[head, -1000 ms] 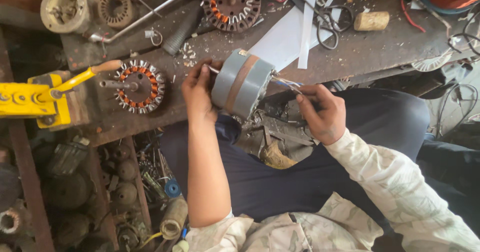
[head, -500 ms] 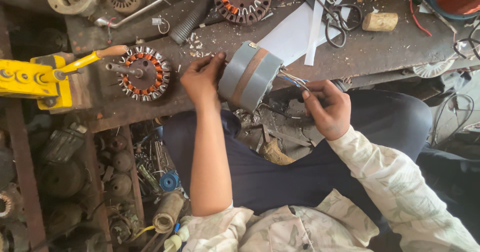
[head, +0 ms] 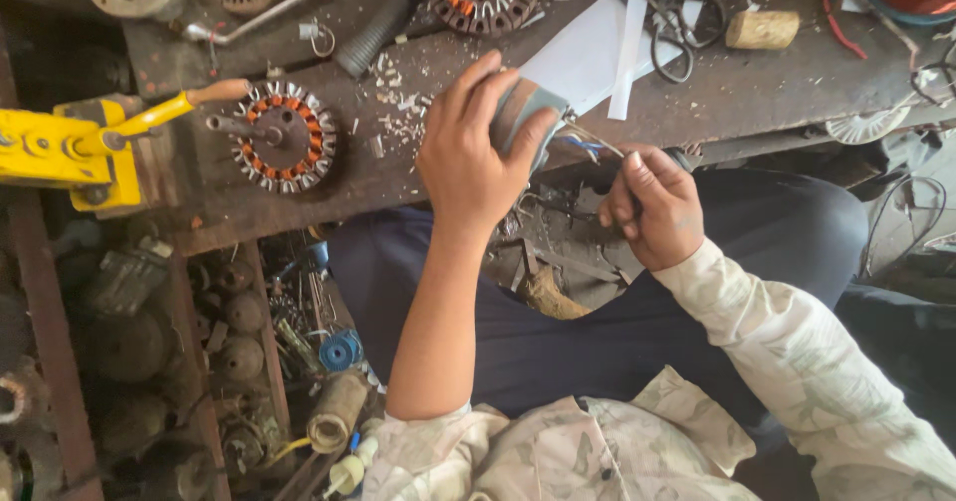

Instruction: The person sits on the floor and works on a small electric motor, using pliers to strip and adjust wires. They manipulate the motor housing and internal components, occasionally picking up tools and parts from the cluttered workbench.

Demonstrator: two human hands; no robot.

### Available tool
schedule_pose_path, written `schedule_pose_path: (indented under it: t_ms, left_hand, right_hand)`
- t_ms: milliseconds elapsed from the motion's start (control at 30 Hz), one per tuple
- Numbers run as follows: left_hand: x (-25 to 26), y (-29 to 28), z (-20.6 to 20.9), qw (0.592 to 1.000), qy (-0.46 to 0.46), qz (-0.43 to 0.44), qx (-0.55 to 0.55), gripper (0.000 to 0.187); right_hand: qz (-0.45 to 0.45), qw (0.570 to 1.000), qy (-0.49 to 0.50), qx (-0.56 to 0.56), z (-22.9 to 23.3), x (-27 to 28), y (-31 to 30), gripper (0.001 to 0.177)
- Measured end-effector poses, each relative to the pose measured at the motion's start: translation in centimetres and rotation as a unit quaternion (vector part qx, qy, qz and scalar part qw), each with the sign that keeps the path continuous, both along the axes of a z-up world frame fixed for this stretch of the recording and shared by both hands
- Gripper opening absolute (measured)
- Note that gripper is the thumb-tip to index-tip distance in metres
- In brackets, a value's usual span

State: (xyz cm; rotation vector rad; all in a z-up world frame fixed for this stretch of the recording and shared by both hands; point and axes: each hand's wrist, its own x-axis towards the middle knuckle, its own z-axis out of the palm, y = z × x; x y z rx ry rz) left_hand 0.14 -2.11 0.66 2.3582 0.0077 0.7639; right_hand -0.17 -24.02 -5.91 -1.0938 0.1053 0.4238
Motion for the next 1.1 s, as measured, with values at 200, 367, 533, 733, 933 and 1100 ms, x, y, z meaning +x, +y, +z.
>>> schedule_pose_path:
  t_ms: [200,367,533,733,933,1100]
  left_hand:
    - [0.1,0.5,-0.6,1.0,-0.003,-0.001,-0.019,0.03]
    - [0.2,0.3,-0.9,1.0,-0.009,0.012,-0.015,0.029]
    - [0.2,0.2,-0.8,1.0,0.004,0.016,-0.012,0.029]
    - [0.2,0.2,-0.7,1.0,0.015,0.016,-0.008,0.028]
    - [0.6,0.5,-0.4,0.999,0.021,0.002,-0.027,0.028]
    - [0.4,0.7,-0.5,0.999,0.017,-0.018,-0.032,0.027]
  right_hand:
    - [0.024,0.994,0.071,0.075,2.4,0.0,0.0,0.022]
    - [0.062,0.972,0.155,0.166,3.8,0.3,-0.4,0.028]
    - [0.042,0.96,0.169,0.219,4.1,-0.9,-0.3,0.034]
    - [-0.028,0.936,0.19,0.295,5.4,-2.8,0.7,0.04]
    - [-0.038,0.971,0.123,0.201,5.1,-3.7,1.9,0.053]
    - [0.02,0.988,0.029,0.153,2.6,-3.4,0.7,0.048]
